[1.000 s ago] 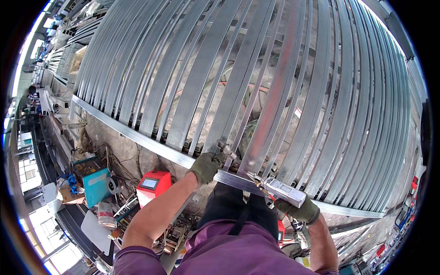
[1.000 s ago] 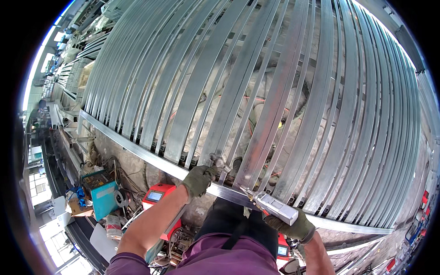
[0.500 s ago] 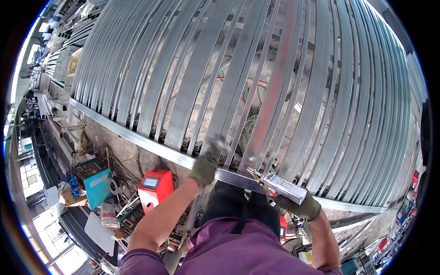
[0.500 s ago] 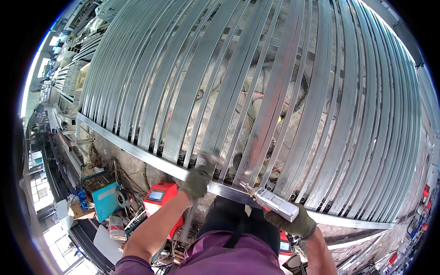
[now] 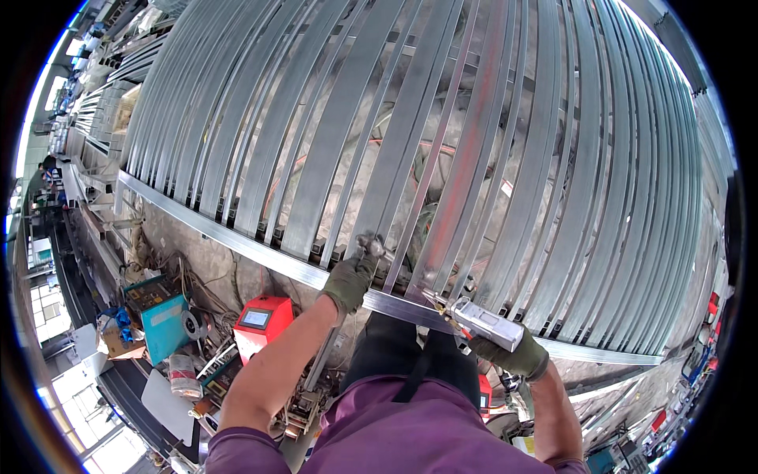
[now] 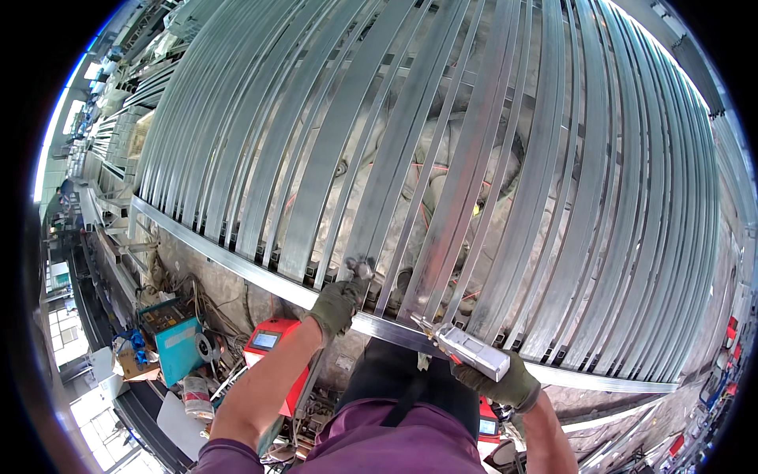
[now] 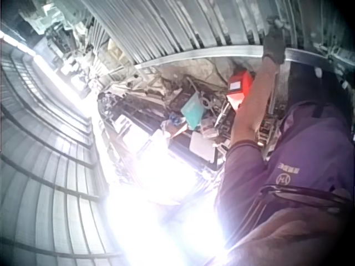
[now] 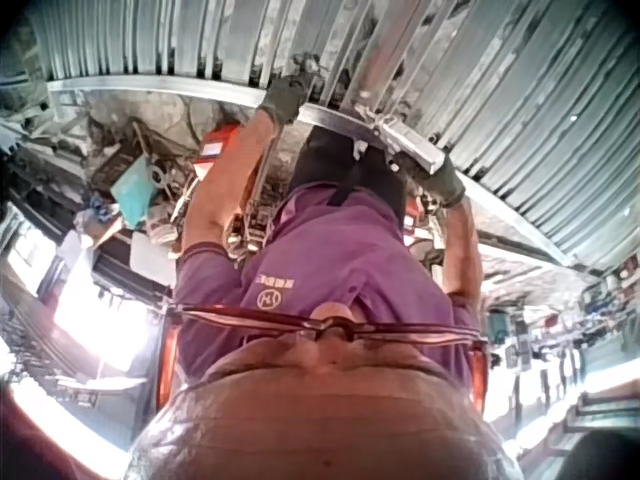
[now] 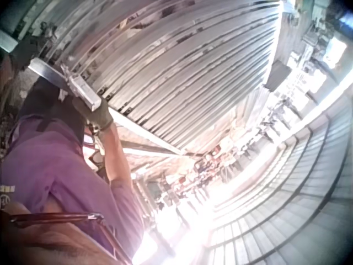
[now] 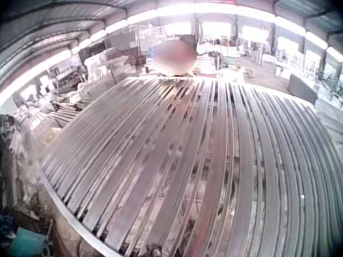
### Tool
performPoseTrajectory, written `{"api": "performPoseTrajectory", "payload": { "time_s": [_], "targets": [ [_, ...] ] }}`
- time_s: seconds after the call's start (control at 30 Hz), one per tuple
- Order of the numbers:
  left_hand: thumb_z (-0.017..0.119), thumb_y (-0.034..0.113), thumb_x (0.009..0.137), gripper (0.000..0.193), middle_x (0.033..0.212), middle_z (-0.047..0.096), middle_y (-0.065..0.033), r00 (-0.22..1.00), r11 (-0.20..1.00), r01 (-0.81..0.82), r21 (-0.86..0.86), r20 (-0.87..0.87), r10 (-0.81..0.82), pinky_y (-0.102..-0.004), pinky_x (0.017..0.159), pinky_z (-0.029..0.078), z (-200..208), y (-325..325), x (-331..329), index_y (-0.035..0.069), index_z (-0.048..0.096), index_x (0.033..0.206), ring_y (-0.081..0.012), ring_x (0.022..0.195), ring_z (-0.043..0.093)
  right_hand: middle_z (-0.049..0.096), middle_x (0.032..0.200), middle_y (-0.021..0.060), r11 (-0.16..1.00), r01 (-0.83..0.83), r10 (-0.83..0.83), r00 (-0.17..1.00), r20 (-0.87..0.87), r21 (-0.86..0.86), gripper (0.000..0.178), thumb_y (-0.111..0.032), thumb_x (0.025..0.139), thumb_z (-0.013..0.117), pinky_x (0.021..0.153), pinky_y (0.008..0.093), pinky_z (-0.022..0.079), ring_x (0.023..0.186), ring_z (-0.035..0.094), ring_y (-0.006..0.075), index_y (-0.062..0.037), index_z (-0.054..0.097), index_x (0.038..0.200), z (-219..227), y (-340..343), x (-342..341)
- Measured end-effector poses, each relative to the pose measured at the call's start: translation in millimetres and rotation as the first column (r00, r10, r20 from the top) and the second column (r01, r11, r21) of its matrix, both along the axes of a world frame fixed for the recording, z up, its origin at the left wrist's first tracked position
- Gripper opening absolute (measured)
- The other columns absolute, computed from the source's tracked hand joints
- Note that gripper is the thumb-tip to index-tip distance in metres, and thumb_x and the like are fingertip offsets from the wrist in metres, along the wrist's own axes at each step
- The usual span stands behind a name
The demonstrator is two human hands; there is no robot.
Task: The person welds a metal frame using a handheld welding torch. They move along the frame, applying welds at various joints while wearing gloves.
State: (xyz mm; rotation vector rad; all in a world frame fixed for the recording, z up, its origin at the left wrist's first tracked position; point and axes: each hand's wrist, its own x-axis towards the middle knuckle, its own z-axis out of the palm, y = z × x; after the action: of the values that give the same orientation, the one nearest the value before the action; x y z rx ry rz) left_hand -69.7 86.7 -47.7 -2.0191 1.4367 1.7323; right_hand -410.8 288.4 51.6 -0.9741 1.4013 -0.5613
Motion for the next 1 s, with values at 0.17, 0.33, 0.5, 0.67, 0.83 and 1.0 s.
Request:
{"api": "performPoseTrajectory", "payload": {
  "time_s": [0.17, 0.33, 0.5, 0.67, 0.83, 1.0],
  "targets": [
    [0.057, 0.036, 0.113, 0.032, 0.077, 0.059, -0.0058, 0.92, 0.952, -0.282, -0.115, -0.313, 0.235, -0.0377, 0.059, 0.051, 12, 11, -2, 0.009, 0.072, 0.111, -0.0178, 0.069, 0.06, 0.083, 0.118, 0.0096, 1.0, -0.013, 0.012, 0.999, -0.029, -0.008, 0.046, -0.026, 0.095, 0.09, 0.091, 0.0342, 0.065, 0.11, 0.08, 0.0191, -0.0069, 0.076, 0.134, 2, 8, 0],
    [0.059, 0.041, 0.111, 0.042, 0.094, 0.075, -0.0274, 0.905, 0.885, 0.406, -0.228, 0.234, -0.355, -0.0494, 0.082, 0.059, -24, 31, -28, 0.002, 0.073, 0.118, -0.04, 0.092, 0.075, 0.083, 0.121, 0.0105, 0.996, 0.056, -0.059, 0.997, 0.042, 0.069, 0.047, -0.026, 0.094, 0.091, 0.094, 0.0351, 0.064, 0.113, 0.08, 0.0202, -0.008, 0.076, 0.135, 3, 9, 1],
    [0.058, 0.021, 0.112, 0.018, 0.085, 0.068, 0.004, 0.902, 0.958, -0.279, -0.066, -0.36, 0.238, -0.0248, 0.052, 0.045, 19, 14, 2, 0.011, 0.069, 0.122, -0.0062, 0.064, 0.055, 0.083, 0.122, 0.0093, 0.994, 0.065, -0.069, 0.997, 0.044, 0.088, 0.048, -0.024, 0.093, 0.092, 0.093, 0.0354, 0.064, 0.112, 0.08, 0.0218, -0.0097, 0.076, 0.135, 2, 21, 1],
    [0.054, 0.052, 0.113, 0.051, 0.077, 0.067, -0.0087, 0.98, 0.86, 0.162, -0.484, 0.18, -0.084, -0.0376, 0.056, 0.05, -44, 35, 17, 0.005, 0.073, 0.106, -0.0181, 0.066, 0.065, 0.083, 0.121, 0.0085, 0.988, 0.081, -0.095, 0.99, 0.102, 0.132, 0.046, -0.022, 0.093, 0.091, 0.092, 0.0359, 0.064, 0.11, 0.08, 0.0212, -0.0095, 0.076, 0.135, -5, 19, 0],
    [0.054, 0.062, 0.112, 0.064, 0.078, 0.066, -0.0119, 0.981, 0.944, 0.181, -0.277, 0.122, -0.152, -0.0402, 0.069, 0.053, -18, 8, 7, 0.002, 0.073, 0.106, -0.0217, 0.075, 0.066, 0.083, 0.119, 0.0088, 0.994, 0.091, -0.094, 0.993, 0.065, 0.053, 0.045, -0.023, 0.094, 0.091, 0.093, 0.0356, 0.064, 0.109, 0.08, 0.0202, -0.0081, 0.076, 0.134, -2, 17, 3],
    [0.049, 0.066, 0.111, 0.07, 0.103, 0.076, -0.0268, 0.923, 0.864, 0.345, -0.368, 0.302, -0.24, -0.0519, 0.086, 0.055, -6, 16, -13, 0.0, 0.071, 0.118, -0.0472, 0.099, 0.073, 0.083, 0.12, 0.0098, 0.99, 0.046, -0.056, 0.996, 0.074, 0.13, 0.046, -0.024, 0.094, 0.091, 0.094, 0.0349, 0.063, 0.11, 0.08, 0.0194, -0.0071, 0.076, 0.134, -5, 13, 0]
  ]
}}
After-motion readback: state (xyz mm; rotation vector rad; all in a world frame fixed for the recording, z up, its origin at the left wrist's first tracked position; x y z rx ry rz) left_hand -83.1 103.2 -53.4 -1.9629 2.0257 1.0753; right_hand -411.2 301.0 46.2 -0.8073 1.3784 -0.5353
